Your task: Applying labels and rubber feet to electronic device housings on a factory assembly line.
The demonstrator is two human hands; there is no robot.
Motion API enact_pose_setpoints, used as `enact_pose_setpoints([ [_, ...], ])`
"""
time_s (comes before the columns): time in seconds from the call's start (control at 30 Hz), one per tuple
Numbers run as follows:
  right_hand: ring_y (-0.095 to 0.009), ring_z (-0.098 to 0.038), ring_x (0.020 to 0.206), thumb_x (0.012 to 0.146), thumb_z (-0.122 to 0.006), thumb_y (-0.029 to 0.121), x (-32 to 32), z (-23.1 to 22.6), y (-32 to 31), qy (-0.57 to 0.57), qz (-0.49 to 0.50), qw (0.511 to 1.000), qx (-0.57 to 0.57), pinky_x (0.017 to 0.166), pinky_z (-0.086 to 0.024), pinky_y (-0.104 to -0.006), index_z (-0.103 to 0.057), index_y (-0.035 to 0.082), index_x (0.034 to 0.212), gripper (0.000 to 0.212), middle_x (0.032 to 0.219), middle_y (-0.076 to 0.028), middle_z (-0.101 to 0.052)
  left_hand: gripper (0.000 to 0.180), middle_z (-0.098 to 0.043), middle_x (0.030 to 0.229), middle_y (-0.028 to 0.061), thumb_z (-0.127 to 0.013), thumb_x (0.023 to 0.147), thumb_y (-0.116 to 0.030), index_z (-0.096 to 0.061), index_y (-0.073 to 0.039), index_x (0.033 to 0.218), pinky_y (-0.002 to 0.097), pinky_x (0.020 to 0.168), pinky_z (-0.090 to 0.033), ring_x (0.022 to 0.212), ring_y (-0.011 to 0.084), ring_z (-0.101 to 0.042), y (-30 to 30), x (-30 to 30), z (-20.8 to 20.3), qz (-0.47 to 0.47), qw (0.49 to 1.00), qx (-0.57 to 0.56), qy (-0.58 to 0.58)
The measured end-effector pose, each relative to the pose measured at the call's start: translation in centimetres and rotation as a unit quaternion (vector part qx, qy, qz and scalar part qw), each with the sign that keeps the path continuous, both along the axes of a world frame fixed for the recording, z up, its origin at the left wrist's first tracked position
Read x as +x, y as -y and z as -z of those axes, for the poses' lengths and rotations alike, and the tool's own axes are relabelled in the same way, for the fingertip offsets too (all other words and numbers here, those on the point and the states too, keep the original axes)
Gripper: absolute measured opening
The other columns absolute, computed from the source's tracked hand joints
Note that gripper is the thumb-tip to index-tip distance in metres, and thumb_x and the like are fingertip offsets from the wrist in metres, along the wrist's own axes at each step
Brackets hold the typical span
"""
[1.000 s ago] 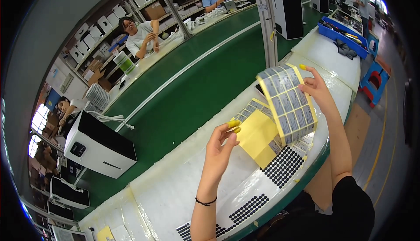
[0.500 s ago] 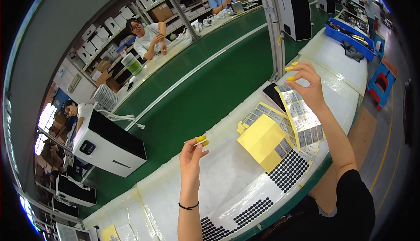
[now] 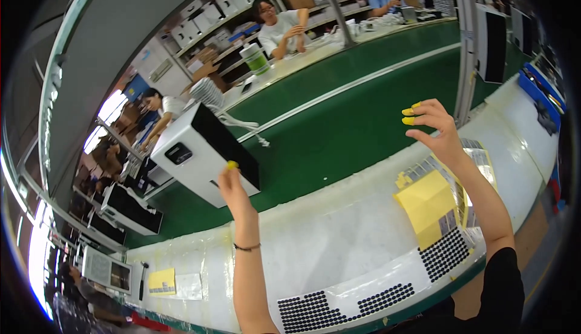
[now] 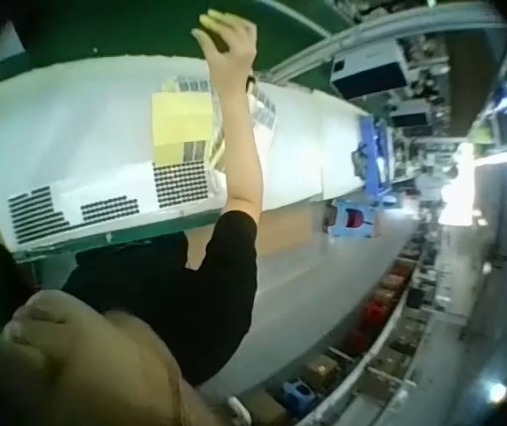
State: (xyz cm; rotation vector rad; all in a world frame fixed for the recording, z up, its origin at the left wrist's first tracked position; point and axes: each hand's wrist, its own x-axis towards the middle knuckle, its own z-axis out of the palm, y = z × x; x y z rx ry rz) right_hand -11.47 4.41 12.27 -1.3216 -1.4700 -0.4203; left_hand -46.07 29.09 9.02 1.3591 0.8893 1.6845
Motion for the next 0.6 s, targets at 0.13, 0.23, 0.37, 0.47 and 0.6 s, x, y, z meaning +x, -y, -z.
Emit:
enact_pose_setpoints([
  [0.13,-0.024,-0.055,0.100,0.068,-0.075,0.001,-1.8,0.2,-3.8,0.011,-0.055,0.998,-0.018,0.085,-0.046,-0.0342,-0.071,0.001,0.082,0.014,0.097,-0.007,-0.068,0.064,-0.037,0.132,0.0158,-0.065,0.086,-0.042,-0.042,0.002,0.127,0.0370,0.096,-0.040,0.117,0.0255,-0.043,-7.4,-5.0,-5.0,-0.254,0.967,-0.015,0.012],
  [0.23,-0.023,-0.056,0.098,0.072,-0.073,0.003,-3.4,-0.2,-7.4,0.011,-0.095,0.995,-0.038,0.084,-0.047,-0.0334,-0.072,0.002,0.084,0.013,0.098,-0.007,-0.068,0.110,-0.027,0.142,0.0185,-0.072,0.065,-0.067,-0.031,0.006,0.136,0.0403,0.104,-0.036,0.128,0.0311,-0.033,-12.9,-9.0,-7.1,-0.327,0.940,-0.087,0.028],
  [0.37,-0.020,-0.058,0.095,0.080,-0.070,0.010,-4.5,0.4,-13.2,-0.003,-0.149,0.981,-0.122,0.084,-0.047,-0.0318,-0.073,0.004,0.091,0.013,0.098,-0.007,-0.069,0.127,-0.025,0.144,0.0195,-0.070,0.058,-0.075,-0.020,0.006,0.141,0.0399,0.106,-0.035,0.133,0.0295,-0.031,-17.2,-11.2,-8.4,-0.273,0.952,-0.133,0.037],
  [0.47,-0.018,-0.059,0.096,0.085,-0.066,0.013,-5.4,0.7,-17.0,-0.087,-0.189,0.953,-0.219,0.084,-0.047,-0.0309,-0.072,0.004,0.095,0.015,0.098,-0.007,-0.069,0.127,-0.031,0.141,0.0185,-0.071,0.058,-0.074,-0.020,0.007,0.140,0.0392,0.105,-0.037,0.129,0.0288,-0.037,-19.6,-12.3,-8.4,-0.237,0.955,-0.178,0.008],
  [0.6,-0.017,-0.060,0.101,0.093,-0.058,0.027,-6.0,2.6,-22.0,-0.209,-0.266,0.892,-0.300,0.087,-0.047,-0.0330,-0.062,0.003,0.116,0.033,0.103,-0.009,-0.068,0.115,-0.044,0.132,0.0149,-0.072,0.059,-0.065,-0.018,-0.005,0.140,0.0639,0.093,-0.034,0.112,0.0340,-0.052,-20.2,-12.9,-8.9,-0.169,0.970,-0.155,0.074],
])
